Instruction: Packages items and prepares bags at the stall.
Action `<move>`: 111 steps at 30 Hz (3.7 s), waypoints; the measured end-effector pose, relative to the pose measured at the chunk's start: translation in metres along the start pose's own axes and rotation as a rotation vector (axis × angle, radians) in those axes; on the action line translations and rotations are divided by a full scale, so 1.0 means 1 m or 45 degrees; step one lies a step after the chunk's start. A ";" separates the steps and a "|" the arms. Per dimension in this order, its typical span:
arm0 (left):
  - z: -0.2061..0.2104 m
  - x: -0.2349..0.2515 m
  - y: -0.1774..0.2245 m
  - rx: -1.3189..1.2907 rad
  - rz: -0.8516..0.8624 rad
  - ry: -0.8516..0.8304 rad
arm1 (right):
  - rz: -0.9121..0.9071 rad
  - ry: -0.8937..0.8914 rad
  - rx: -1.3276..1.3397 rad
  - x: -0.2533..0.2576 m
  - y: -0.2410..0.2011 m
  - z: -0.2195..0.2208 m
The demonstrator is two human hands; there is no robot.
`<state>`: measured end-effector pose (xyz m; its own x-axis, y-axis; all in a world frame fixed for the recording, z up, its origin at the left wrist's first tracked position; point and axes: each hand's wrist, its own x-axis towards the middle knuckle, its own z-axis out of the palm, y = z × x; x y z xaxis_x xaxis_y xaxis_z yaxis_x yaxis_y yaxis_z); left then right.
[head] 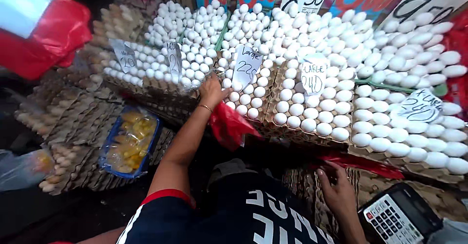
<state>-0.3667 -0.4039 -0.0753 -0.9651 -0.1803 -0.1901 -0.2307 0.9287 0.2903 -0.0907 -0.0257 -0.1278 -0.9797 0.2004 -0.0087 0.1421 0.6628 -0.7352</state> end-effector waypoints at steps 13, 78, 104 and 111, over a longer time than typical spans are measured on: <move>-0.026 0.001 -0.022 -0.099 0.245 0.080 | 0.107 -0.010 0.084 -0.020 -0.014 0.000; 0.165 -0.213 0.261 -0.052 2.466 -1.123 | 0.109 0.573 1.208 -0.144 0.007 -0.061; 0.134 -0.183 0.246 0.532 1.749 -0.968 | 2.029 1.323 -0.059 -0.264 0.132 -0.102; 0.103 -0.187 0.281 0.342 1.890 -1.058 | 2.133 1.407 0.295 -0.308 0.167 -0.088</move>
<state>-0.2382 -0.0759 -0.0550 0.0208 0.9377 -0.3469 0.8387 0.1725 0.5165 0.2474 0.0866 -0.1889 0.5762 0.7287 -0.3701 0.5363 -0.6788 -0.5016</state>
